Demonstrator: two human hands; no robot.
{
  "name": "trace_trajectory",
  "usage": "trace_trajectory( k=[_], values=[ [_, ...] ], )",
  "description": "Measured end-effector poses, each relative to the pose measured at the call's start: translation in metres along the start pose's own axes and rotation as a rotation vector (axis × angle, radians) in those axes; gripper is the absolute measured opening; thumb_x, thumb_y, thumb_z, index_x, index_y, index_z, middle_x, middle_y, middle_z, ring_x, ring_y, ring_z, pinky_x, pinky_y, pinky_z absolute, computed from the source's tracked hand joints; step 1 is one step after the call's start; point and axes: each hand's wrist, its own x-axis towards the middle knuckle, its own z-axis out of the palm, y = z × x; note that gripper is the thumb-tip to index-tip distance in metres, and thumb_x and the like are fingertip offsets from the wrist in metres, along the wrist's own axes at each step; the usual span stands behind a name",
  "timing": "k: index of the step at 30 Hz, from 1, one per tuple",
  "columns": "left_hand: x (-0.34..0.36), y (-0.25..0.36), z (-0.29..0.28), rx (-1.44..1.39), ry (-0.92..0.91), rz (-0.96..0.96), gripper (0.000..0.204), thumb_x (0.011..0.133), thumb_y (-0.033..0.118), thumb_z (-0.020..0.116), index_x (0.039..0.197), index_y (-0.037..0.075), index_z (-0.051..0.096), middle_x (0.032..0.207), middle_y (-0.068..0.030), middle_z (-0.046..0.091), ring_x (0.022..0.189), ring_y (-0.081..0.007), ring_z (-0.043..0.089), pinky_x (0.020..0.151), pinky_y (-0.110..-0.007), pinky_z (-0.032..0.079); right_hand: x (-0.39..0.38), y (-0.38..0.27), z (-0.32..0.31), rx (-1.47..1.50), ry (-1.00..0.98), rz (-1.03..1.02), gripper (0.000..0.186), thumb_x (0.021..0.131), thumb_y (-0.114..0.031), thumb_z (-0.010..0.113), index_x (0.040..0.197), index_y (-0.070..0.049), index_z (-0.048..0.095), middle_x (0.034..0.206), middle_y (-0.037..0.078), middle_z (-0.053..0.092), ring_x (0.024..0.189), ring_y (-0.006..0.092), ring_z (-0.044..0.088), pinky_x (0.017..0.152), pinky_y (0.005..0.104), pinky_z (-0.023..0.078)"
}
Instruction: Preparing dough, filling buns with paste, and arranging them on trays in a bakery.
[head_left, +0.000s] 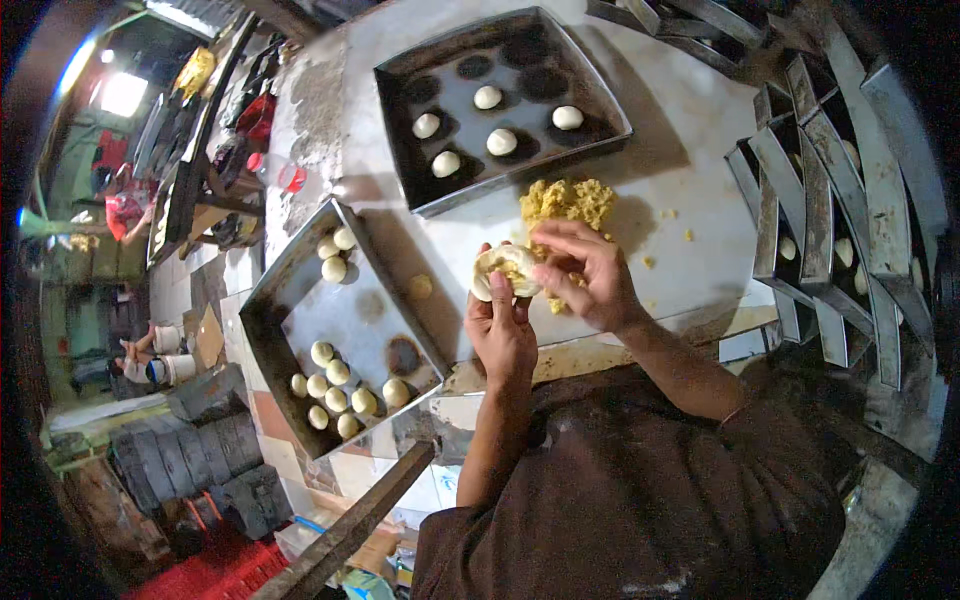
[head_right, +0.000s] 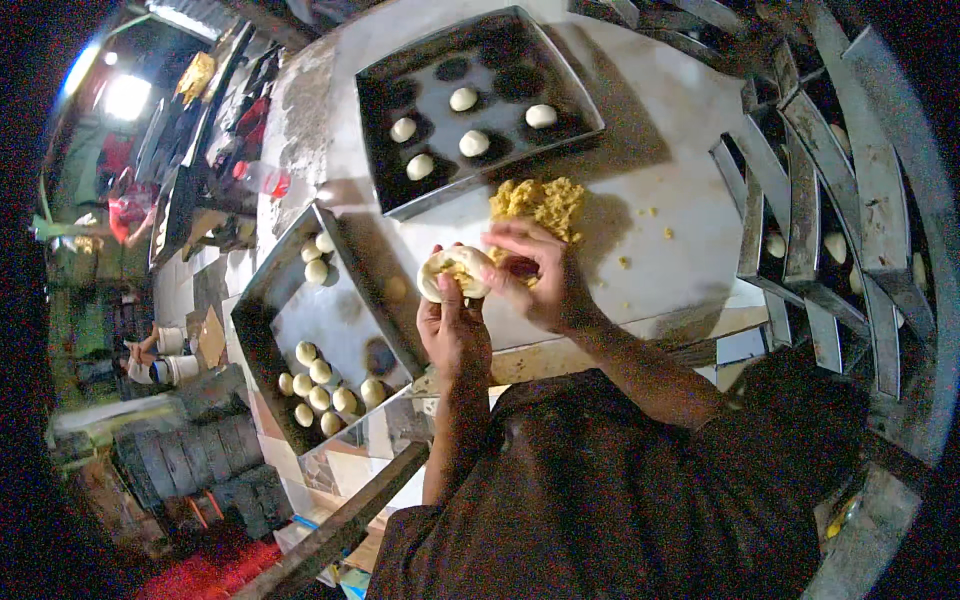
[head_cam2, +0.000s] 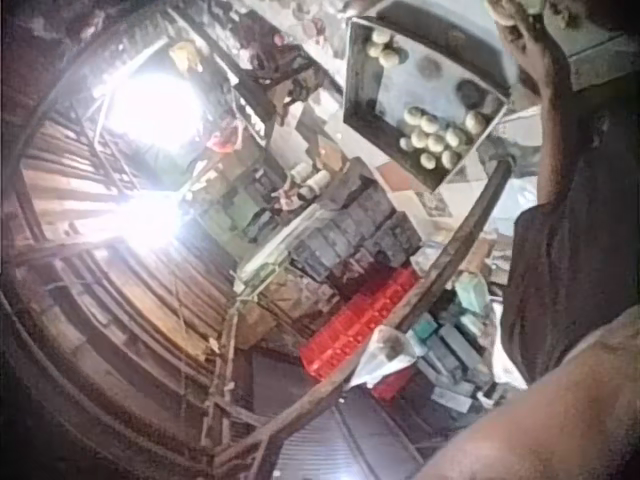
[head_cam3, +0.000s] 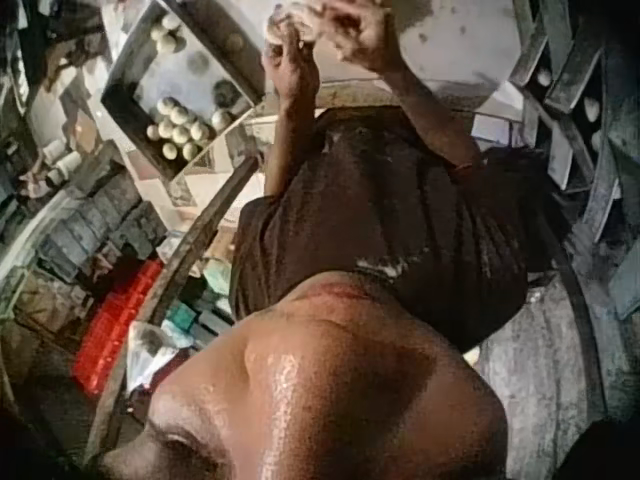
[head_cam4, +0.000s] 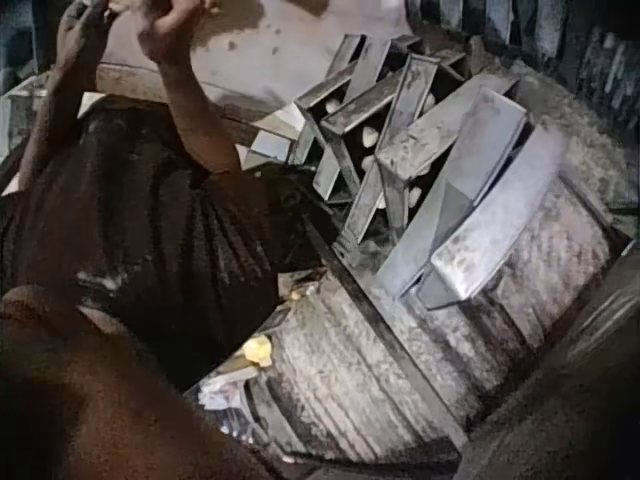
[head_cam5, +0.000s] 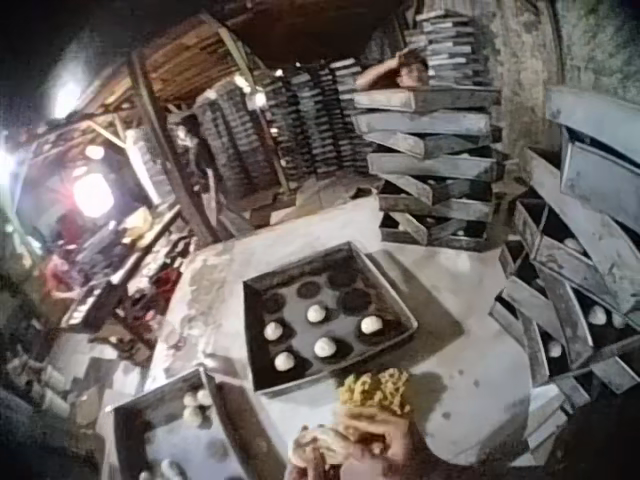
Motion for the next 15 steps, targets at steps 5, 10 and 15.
trace_trajectory(
  k=[5, 10, 15],
  values=[
    [-0.036, 0.022, -0.02, 0.432, -0.086, 0.282, 0.055, 0.1, 0.015, 0.044, 0.145, -0.003, 0.019, 0.135, -0.018, 0.043, 0.114, -0.0256, 0.053, 0.095, -0.035, 0.045, -0.007, -0.026, 0.054, 0.031, -0.067, -0.114, 0.039, 0.082, -0.019, 0.073, 0.105, 0.01, 0.063, 0.113, 0.017, 0.059, 0.092, 0.0199, 0.065, 0.068, 0.0283, 0.057],
    [-0.097, 0.08, -0.04, 0.877, 0.004, 0.65, 0.06, 0.095, 0.007, 0.043, 0.146, -0.006, 0.013, 0.138, -0.0209, 0.035, 0.128, -0.0289, 0.038, 0.103, -0.041, 0.035, -0.048, -0.106, 0.112, -0.465, -0.094, -0.558, 0.017, 0.08, -0.003, 0.067, 0.095, 0.006, 0.066, 0.104, 0.013, 0.064, 0.088, 0.0258, 0.066, 0.073, 0.0314, 0.054],
    [-0.176, 0.133, -0.114, 0.199, 0.018, 0.558, 0.083, 0.088, 0.047, 0.064, 0.141, -0.007, 0.032, 0.135, -0.0142, 0.045, 0.118, -0.0222, 0.048, 0.097, -0.034, 0.041, -0.101, -0.141, 0.164, -0.243, -0.355, -0.717, 0.016, 0.076, -0.006, 0.072, 0.092, -0.002, 0.07, 0.092, 0.01, 0.067, 0.082, 0.0234, 0.066, 0.069, 0.0317, 0.053]
  ],
)
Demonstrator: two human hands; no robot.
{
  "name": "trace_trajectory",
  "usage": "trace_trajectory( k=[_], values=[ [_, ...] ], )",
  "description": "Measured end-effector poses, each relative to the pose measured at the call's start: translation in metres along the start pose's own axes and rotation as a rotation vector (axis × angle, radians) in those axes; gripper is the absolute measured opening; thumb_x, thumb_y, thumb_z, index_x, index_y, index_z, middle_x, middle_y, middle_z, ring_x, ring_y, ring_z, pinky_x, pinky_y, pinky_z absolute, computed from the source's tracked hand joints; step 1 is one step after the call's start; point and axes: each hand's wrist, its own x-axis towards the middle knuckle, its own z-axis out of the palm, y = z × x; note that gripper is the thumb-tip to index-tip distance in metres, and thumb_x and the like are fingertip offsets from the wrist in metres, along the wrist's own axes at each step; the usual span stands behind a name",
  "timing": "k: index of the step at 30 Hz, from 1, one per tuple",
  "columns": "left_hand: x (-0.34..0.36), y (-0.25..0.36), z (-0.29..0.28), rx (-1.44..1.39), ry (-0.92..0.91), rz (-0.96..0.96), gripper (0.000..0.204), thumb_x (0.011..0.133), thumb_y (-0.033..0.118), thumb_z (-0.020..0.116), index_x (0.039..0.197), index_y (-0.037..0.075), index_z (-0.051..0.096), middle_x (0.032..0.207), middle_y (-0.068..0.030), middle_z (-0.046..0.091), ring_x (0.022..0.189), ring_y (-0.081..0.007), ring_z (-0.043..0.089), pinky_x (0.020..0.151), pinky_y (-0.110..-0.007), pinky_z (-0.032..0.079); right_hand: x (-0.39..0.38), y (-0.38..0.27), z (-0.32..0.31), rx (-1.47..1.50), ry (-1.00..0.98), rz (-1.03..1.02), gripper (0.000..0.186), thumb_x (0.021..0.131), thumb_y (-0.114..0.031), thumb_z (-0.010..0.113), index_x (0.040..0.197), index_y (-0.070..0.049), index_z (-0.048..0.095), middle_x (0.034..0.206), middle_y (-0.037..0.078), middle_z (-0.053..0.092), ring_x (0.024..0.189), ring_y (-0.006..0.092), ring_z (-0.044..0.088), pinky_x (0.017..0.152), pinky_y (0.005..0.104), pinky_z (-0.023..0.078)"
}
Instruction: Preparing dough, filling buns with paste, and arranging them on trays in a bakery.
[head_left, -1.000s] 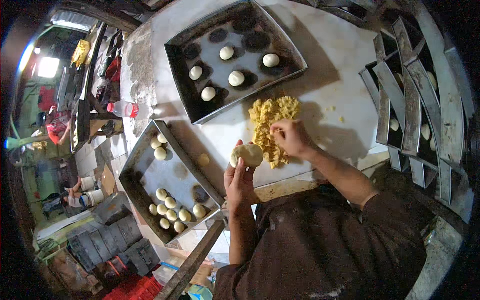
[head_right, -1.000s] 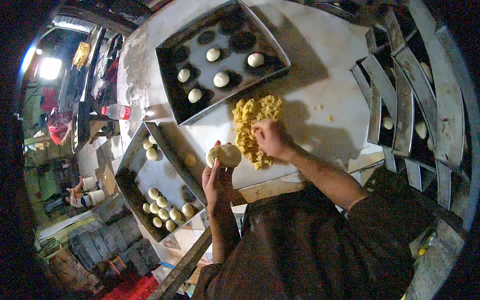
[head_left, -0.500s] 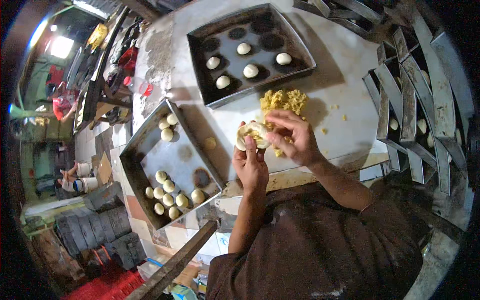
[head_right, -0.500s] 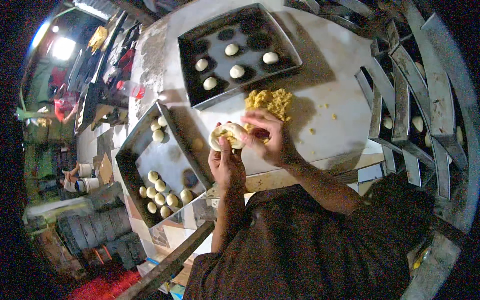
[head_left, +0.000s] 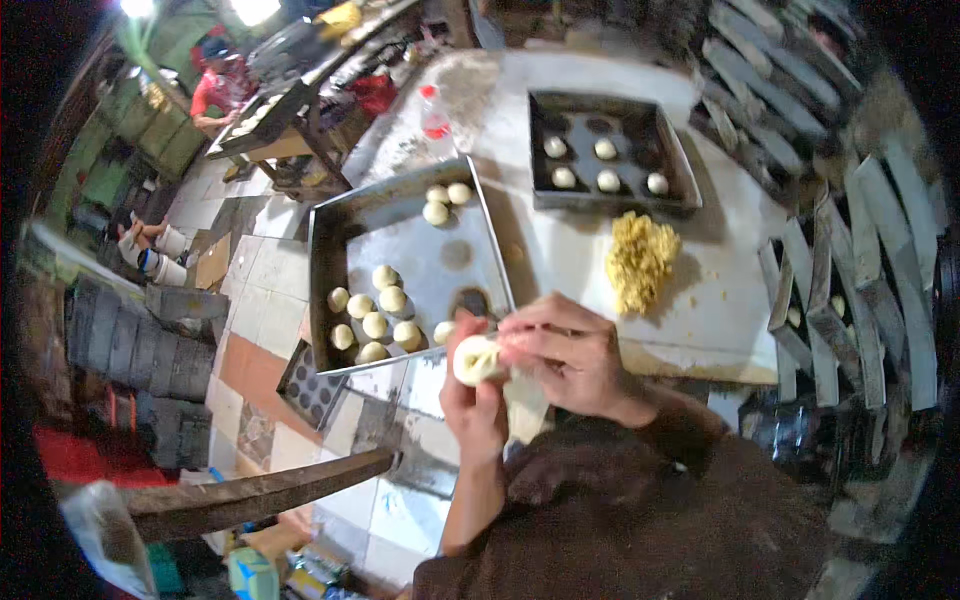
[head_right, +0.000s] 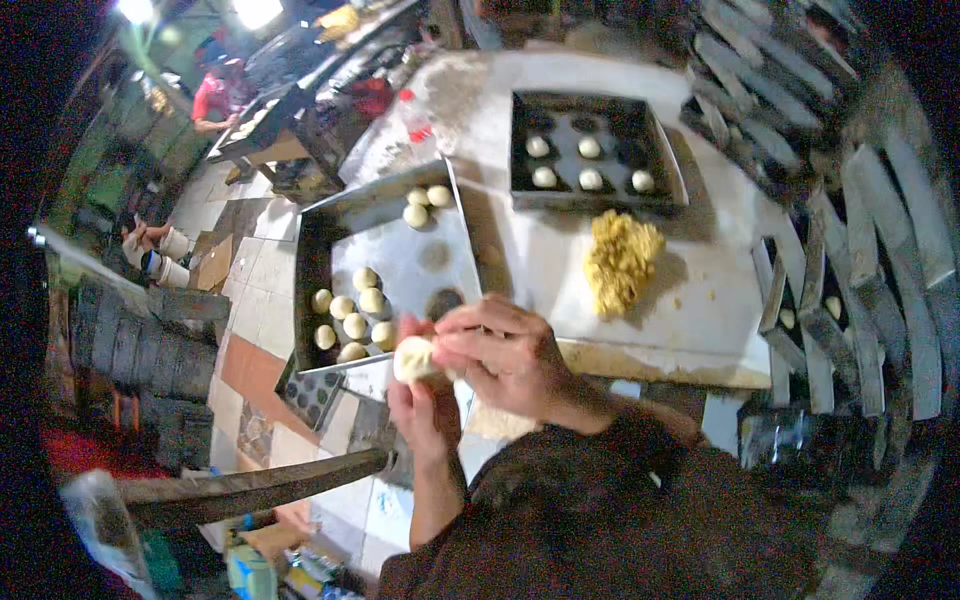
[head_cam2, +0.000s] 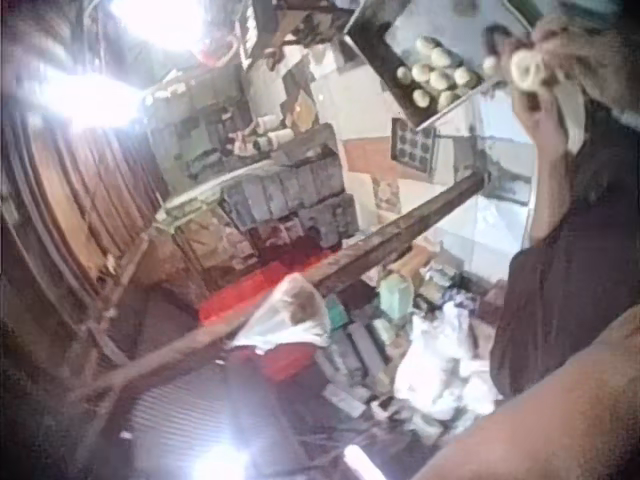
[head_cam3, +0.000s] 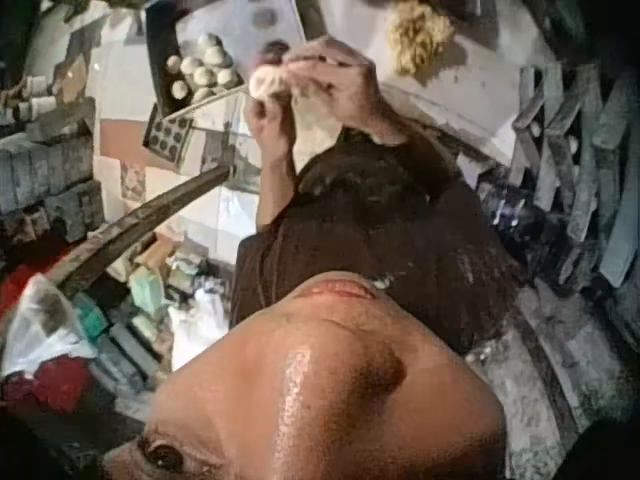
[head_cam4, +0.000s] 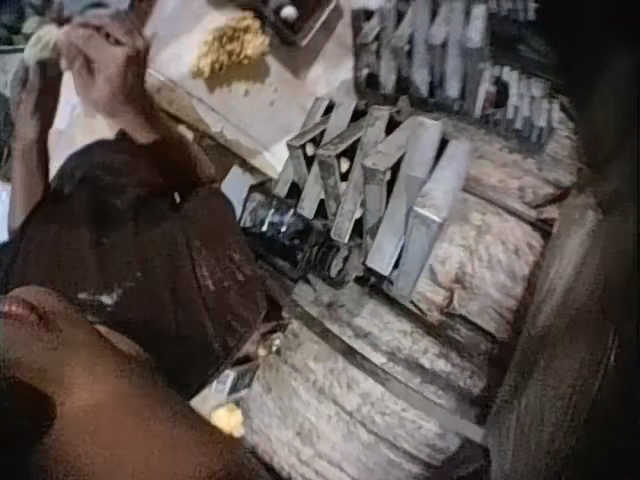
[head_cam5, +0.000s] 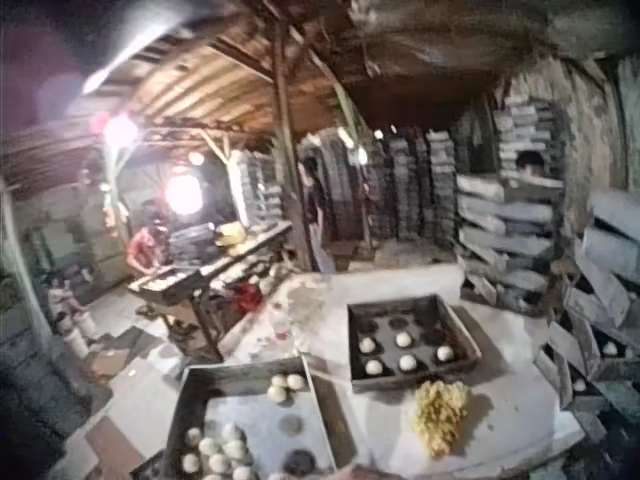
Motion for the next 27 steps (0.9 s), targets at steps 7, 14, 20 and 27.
trace_trajectory(
  k=[7, 14, 20, 27],
  values=[
    [-0.06, 0.069, -0.065, 0.684, 0.064, 0.568, 0.024, 0.086, 0.011, 0.062, 0.109, 0.003, 0.06, 0.118, -0.0259, 0.056, 0.098, -0.0353, 0.06, 0.086, -0.039, 0.049, -0.016, -0.079, 0.064, 0.509, -0.272, 0.497, 0.021, 0.079, -0.004, 0.074, 0.097, 0.005, 0.068, 0.088, 0.014, 0.068, 0.07, 0.0159, 0.066, 0.06, 0.0268, 0.054],
    [-0.078, 0.111, -0.08, 0.87, 0.222, 0.508, 0.054, 0.079, 0.007, 0.069, 0.129, 0.0, 0.051, 0.102, -0.0165, 0.05, 0.094, -0.0287, 0.049, 0.08, -0.035, 0.046, -0.011, -0.117, 0.099, 0.099, -0.361, -0.1, 0.033, 0.069, -0.013, 0.082, 0.092, 0.003, 0.067, 0.092, 0.016, 0.065, 0.082, 0.0279, 0.065, 0.071, 0.0345, 0.053],
    [-0.057, 0.081, -0.09, -0.01, 0.041, 0.313, 0.057, 0.097, 0.052, 0.031, 0.099, 0.004, 0.062, 0.105, -0.015, 0.042, 0.1, -0.0242, 0.043, 0.092, -0.038, 0.032, 0.023, -0.105, 0.081, 0.255, -0.455, 0.323, 0.027, 0.069, -0.013, 0.083, 0.09, -0.002, 0.071, 0.087, 0.01, 0.068, 0.074, 0.0169, 0.066, 0.065, 0.0259, 0.05],
    [0.033, 0.056, -0.056, 0.43, 0.199, 0.573, 0.035, 0.084, 0.017, 0.068, 0.113, 0.004, 0.052, 0.1, -0.0154, 0.046, 0.092, -0.0239, 0.046, 0.079, -0.034, 0.041, 0.042, -0.048, 0.074, 0.245, -0.112, 0.016, 0.023, 0.069, -0.001, 0.074, 0.092, 0.001, 0.071, 0.089, 0.014, 0.07, 0.09, 0.0266, 0.069, 0.081, 0.0352, 0.055]
  ],
)
